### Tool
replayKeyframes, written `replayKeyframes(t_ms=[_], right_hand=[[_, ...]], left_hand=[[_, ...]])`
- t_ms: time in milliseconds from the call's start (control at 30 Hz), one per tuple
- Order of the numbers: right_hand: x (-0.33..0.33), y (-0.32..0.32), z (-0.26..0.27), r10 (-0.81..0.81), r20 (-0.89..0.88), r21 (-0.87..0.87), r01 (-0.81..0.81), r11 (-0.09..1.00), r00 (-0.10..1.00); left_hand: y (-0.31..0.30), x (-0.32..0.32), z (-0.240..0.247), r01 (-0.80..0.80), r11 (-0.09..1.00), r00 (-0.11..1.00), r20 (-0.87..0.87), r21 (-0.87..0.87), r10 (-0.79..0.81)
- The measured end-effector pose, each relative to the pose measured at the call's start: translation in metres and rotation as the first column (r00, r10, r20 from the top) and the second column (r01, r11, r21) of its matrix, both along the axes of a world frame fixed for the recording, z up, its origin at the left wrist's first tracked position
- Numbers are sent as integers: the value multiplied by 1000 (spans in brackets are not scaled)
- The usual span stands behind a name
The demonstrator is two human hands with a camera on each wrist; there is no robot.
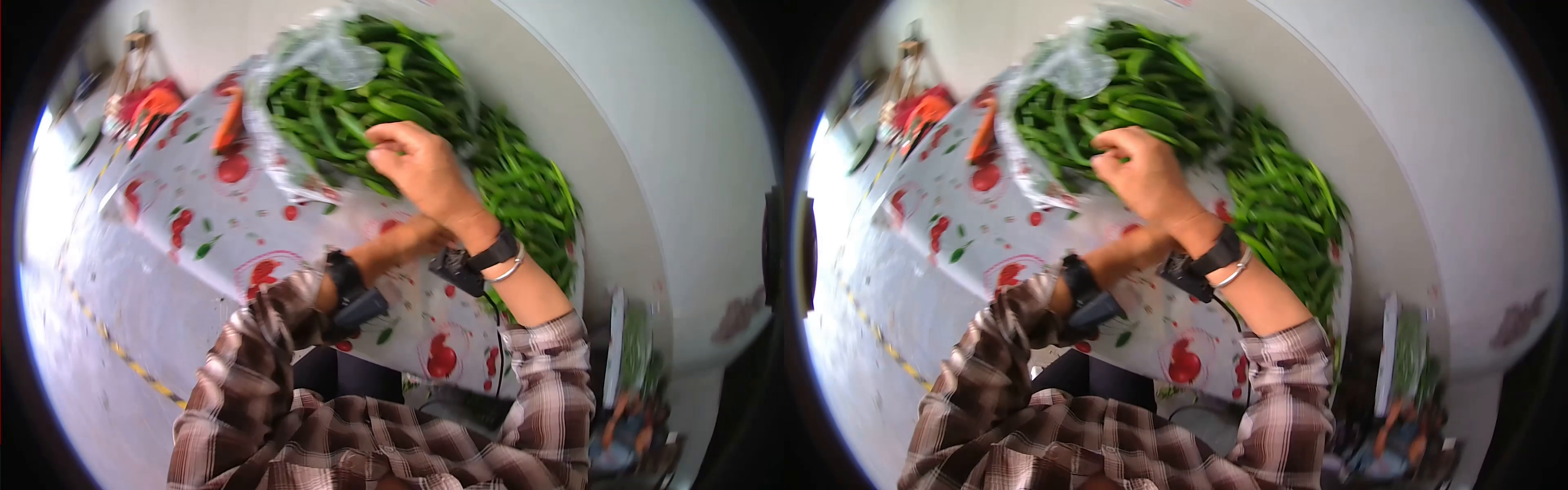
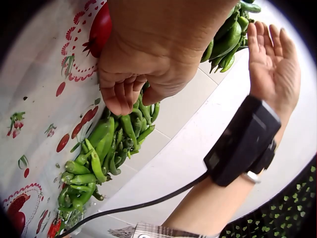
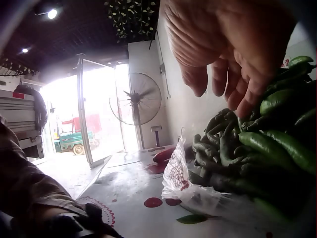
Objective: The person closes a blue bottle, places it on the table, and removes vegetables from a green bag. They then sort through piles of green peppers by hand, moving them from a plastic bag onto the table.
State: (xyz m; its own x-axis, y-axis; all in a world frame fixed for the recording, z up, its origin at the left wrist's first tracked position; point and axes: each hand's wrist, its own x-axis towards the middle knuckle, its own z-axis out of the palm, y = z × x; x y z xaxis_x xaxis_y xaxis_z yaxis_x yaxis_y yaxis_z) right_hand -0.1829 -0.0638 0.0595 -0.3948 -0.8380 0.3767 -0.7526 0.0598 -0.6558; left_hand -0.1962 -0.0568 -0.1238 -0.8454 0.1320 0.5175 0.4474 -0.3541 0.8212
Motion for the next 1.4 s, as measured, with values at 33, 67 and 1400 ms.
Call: replayKeyframes(t_ms=[33, 67, 1400], right_hand=[[8, 16, -5, 7, 27, -40, -6, 999, 1000], [17, 32, -9, 19, 45, -83, -15, 996, 999], [74, 124, -111, 135, 683, -245, 50, 968, 718]], left_hand=[[-4, 15, 16, 42, 993, 999, 21, 108, -45], [-12, 28, 32, 77, 974, 995, 42, 212, -87], [-15, 32, 64, 80, 952, 720, 644, 295, -260]])
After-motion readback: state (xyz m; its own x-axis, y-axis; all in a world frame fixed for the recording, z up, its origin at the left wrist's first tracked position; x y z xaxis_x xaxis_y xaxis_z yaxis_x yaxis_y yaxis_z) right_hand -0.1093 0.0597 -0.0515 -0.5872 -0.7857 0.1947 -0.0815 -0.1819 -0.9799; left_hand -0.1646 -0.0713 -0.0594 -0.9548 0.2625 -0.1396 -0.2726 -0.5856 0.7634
